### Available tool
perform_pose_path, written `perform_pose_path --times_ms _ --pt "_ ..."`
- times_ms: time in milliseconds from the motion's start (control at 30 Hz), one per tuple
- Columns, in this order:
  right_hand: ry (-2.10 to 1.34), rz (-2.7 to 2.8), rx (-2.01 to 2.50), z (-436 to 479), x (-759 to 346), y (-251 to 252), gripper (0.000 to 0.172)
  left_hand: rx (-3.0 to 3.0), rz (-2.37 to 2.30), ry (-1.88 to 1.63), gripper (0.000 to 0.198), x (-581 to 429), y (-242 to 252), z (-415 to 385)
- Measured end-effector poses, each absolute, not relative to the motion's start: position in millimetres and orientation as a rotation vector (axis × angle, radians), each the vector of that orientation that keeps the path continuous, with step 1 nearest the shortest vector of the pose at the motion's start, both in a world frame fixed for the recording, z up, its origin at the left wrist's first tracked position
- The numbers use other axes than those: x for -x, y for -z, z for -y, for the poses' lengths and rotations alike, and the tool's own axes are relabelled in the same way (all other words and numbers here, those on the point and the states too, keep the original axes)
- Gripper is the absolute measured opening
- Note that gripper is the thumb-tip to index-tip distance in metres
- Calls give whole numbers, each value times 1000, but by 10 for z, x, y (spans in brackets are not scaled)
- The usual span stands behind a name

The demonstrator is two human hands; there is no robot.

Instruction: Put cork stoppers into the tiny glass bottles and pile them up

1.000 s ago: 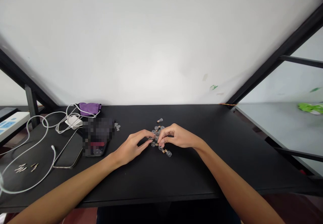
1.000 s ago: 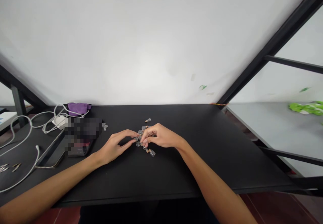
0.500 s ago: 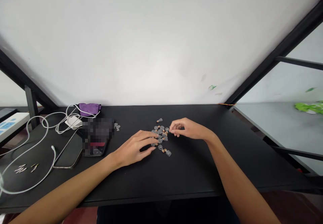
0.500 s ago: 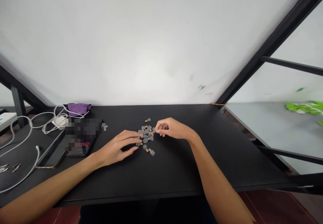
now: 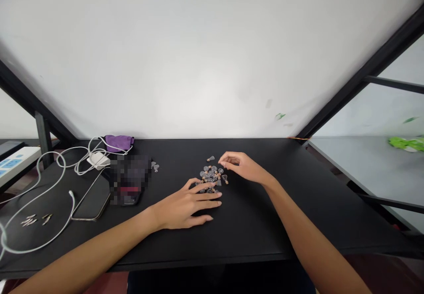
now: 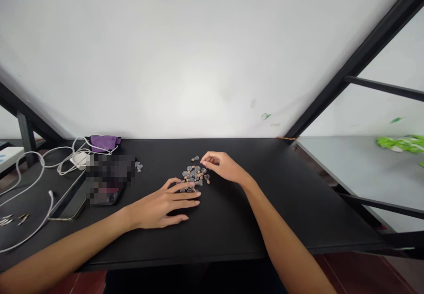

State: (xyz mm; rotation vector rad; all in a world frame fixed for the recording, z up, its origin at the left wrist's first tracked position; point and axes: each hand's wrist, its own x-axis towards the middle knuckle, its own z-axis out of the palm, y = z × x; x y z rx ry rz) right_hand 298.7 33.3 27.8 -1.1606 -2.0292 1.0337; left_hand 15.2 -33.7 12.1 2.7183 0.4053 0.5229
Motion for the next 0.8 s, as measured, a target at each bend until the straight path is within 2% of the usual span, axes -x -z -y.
perform_pose_path --times_ms 100,233,467,800 --pt "-739 1916 1202 -391 -2876 -110 32 -2736 -522 -501 45 -131 -113 298" --pt "-754 1941 1195 -384 -2715 29 40 -2693 -678 -546 43 -107 -70 264" --pt "-806 2004 1204 -269 -2500 86 46 -2432 -1012 -731 77 -84 131 185" --pt "-756 1951 1187 -135 -2237 102 41 -2235 -1110 -700 82 -81 180 151"
